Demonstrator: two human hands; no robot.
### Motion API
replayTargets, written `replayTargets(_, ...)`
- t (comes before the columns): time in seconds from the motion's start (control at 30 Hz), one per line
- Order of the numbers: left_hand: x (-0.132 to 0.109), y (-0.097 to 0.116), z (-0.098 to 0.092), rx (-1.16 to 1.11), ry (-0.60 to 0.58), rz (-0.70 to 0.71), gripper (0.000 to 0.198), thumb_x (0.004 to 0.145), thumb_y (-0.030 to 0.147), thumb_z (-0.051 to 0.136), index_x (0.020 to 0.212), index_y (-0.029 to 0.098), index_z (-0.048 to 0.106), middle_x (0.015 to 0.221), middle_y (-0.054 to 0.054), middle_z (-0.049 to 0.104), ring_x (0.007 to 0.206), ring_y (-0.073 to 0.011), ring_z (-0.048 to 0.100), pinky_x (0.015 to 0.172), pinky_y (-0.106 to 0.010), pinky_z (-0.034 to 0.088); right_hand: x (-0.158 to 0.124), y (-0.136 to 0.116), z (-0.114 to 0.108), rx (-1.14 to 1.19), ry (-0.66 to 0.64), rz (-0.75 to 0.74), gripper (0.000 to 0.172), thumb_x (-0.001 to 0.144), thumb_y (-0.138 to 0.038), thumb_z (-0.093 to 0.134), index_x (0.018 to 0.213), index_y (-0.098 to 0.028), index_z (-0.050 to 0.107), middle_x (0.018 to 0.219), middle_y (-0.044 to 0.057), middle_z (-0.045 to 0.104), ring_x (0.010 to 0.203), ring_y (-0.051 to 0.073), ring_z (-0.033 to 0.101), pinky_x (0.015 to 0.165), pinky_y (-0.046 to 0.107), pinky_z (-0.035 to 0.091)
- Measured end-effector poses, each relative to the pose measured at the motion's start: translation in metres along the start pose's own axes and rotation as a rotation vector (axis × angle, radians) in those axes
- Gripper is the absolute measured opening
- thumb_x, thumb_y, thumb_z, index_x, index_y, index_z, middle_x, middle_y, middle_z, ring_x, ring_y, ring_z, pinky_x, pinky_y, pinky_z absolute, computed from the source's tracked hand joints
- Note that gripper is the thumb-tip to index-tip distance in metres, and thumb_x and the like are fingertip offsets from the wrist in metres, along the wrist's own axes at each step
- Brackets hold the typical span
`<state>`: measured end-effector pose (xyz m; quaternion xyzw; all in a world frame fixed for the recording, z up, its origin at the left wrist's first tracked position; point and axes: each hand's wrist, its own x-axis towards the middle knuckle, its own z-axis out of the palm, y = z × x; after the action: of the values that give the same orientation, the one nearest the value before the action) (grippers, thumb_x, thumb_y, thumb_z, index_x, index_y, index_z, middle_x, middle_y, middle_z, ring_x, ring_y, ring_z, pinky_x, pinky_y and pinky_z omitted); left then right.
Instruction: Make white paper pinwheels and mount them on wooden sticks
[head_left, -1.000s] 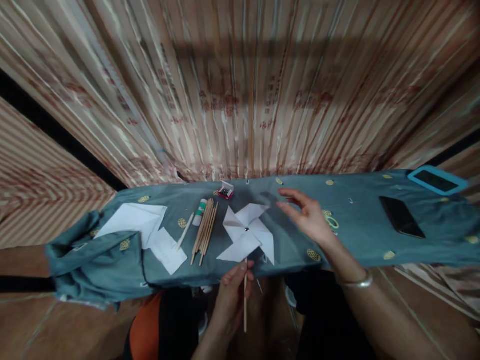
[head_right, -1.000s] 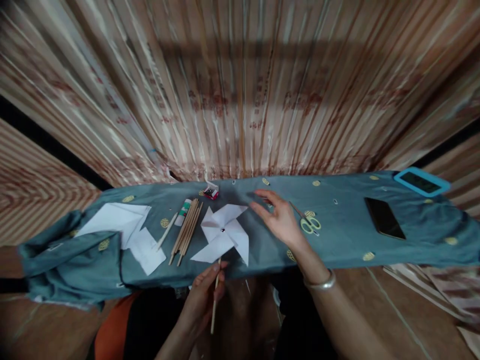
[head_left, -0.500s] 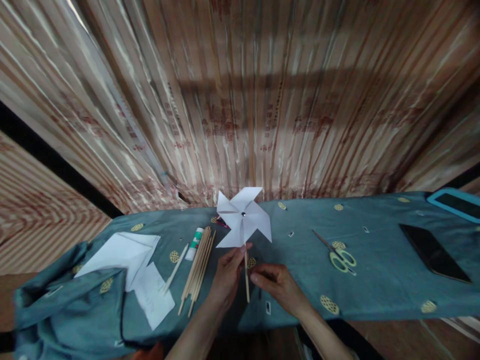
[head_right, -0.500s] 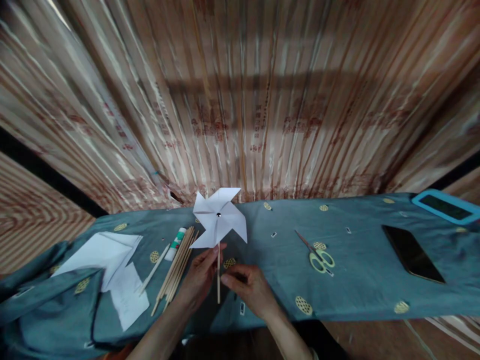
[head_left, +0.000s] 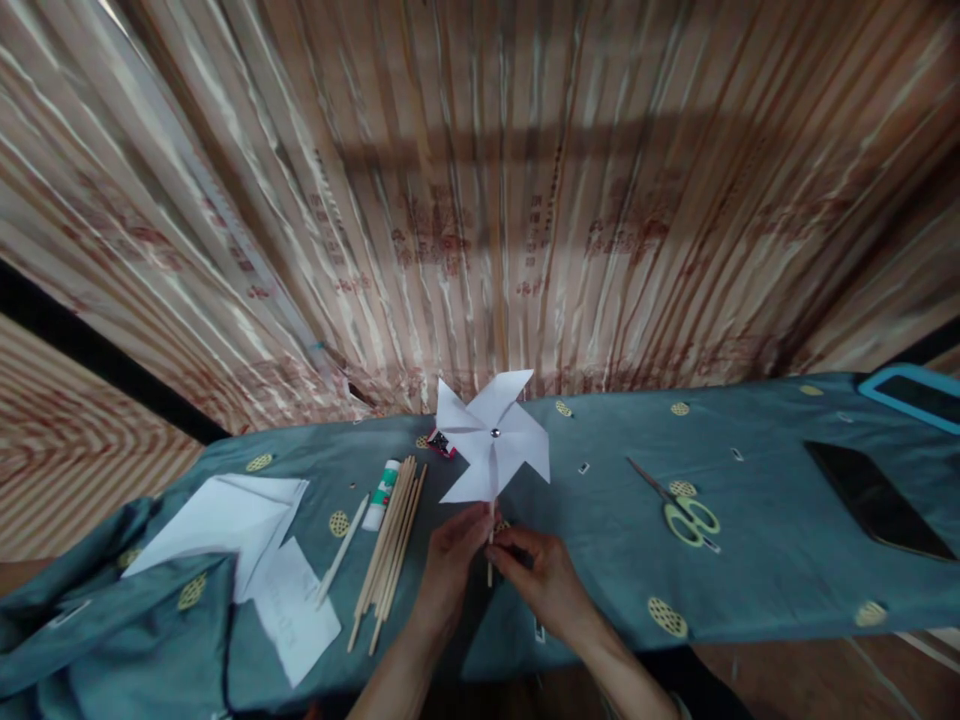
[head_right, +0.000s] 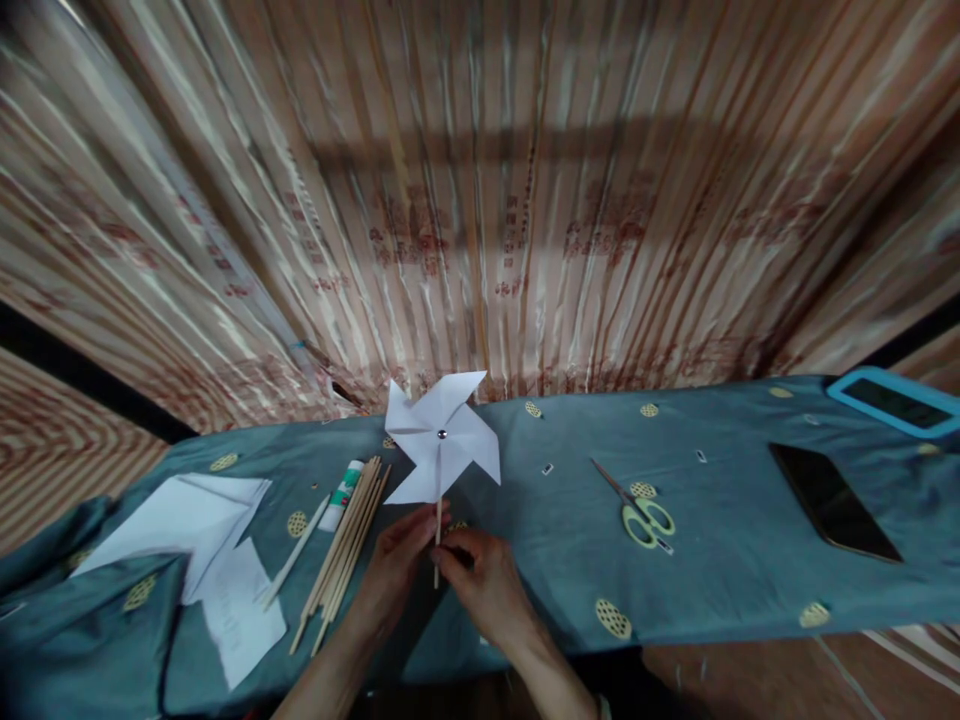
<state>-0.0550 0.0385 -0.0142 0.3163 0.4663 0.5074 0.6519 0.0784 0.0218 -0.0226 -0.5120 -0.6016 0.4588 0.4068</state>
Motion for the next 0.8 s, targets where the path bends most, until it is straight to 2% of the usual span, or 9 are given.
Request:
replayTargets(0.2, -0.002, -0.002, -0.004, 0.119, -0.026, 0.083, 0.028, 0.059, 0.036, 0.084, 0.079, 0.017, 0.08, 0.084, -0.009, 0.074, 0.084, -0.0222, 0.065, 0.08, -0.031, 0.048, 0.001, -0.001, 0.0, -0.034, 0.018, -0.032, 0.018, 0.085, -0.03, 0.061, 0.077, -0.021, 0.075, 0.074, 0.0, 0.07, 0.072, 0.017, 0.064, 0.069, 0.026, 0.045)
replayTargets(0.33, 0.0, -0.002, -0.005, 0.133, 0.01, 0.106, 0.023, 0.059, 0.033, 0.084, 0.076, 0.018, 0.08, 0.081, -0.009, 0.074, 0.083, -0.0222, 0.065, 0.08, -0.031, 0.048, 0.004, -0.005, -0.016, 0.008, 0.011, -0.039, 0.018, 0.082, -0.036, 0.065, 0.078, -0.021, 0.075, 0.071, 0.0, 0.07, 0.069, 0.017, 0.063, 0.064, 0.026, 0.045)
replayTargets(0.4, 0.0, -0.002, -0.004, 0.14, 0.025, 0.098, 0.023, 0.059, 0.032, 0.084, 0.076, 0.018, 0.08, 0.081, -0.009, 0.075, 0.082, -0.0222, 0.066, 0.08, -0.032, 0.048, 0.008, -0.004, -0.033, 0.047, 0.144, -0.049, 0.026, 0.08, -0.043, 0.066, 0.069, -0.02, 0.072, 0.063, 0.0, 0.067, 0.061, 0.016, 0.058, 0.058, 0.026, 0.044)
replayTargets(0.47, 0.0, -0.002, -0.003, 0.148, 0.028, 0.083, 0.022, 0.058, 0.031, 0.084, 0.075, 0.018, 0.08, 0.081, -0.009, 0.075, 0.081, -0.0223, 0.066, 0.079, -0.032, 0.049, 0.012, -0.002, -0.054, 0.093, 0.374, -0.066, 0.033, 0.078, -0.049, 0.066, 0.061, -0.02, 0.068, 0.056, 0.0, 0.063, 0.056, 0.015, 0.054, 0.055, 0.026, 0.042)
replayTargets(0.57, -0.001, -0.004, -0.001, 0.156, 0.011, 0.074, 0.021, 0.057, 0.032, 0.084, 0.073, 0.019, 0.08, 0.08, -0.008, 0.075, 0.08, -0.0227, 0.066, 0.078, -0.032, 0.049, 0.016, 0.002, -0.079, 0.148, 0.636, -0.055, 0.029, 0.074, -0.049, 0.07, 0.075, -0.02, 0.073, 0.068, 0.002, 0.07, 0.065, 0.017, 0.06, 0.062, 0.029, 0.047)
replayTargets(0.63, -0.001, -0.006, 0.0, 0.169, -0.008, 0.069, 0.022, 0.057, 0.032, 0.084, 0.074, 0.019, 0.08, 0.081, -0.008, 0.075, 0.081, -0.0227, 0.066, 0.079, -0.032, 0.048, 0.018, 0.002, -0.086, 0.18, 0.67, -0.069, 0.031, 0.072, -0.048, 0.073, 0.089, -0.021, 0.075, 0.084, 0.005, 0.075, 0.078, 0.02, 0.065, 0.073, 0.032, 0.05)
replayTargets(0.7, -0.002, -0.008, 0.001, 0.189, -0.02, 0.057, 0.023, 0.057, 0.033, 0.084, 0.075, 0.019, 0.08, 0.08, -0.008, 0.075, 0.081, -0.0224, 0.065, 0.079, -0.031, 0.048, 0.019, 0.002, -0.086, 0.214, 0.64, -0.084, 0.034, 0.071, -0.047, 0.074, 0.094, -0.021, 0.075, 0.095, 0.007, 0.076, 0.087, 0.022, 0.067, 0.08, 0.035, 0.051)
replayTargets(0.8, -0.001, -0.011, 0.003, 0.21, -0.024, 0.041, 0.024, 0.057, 0.033, 0.083, 0.076, 0.018, 0.08, 0.08, -0.008, 0.074, 0.08, -0.0213, 0.064, 0.077, -0.03, 0.047, 0.021, 0.001, -0.079, 0.235, 0.588, -0.072, 0.033, 0.069, -0.047, 0.075, 0.091, -0.021, 0.076, 0.089, 0.007, 0.076, 0.079, 0.021, 0.066, 0.074, 0.034, 0.052)
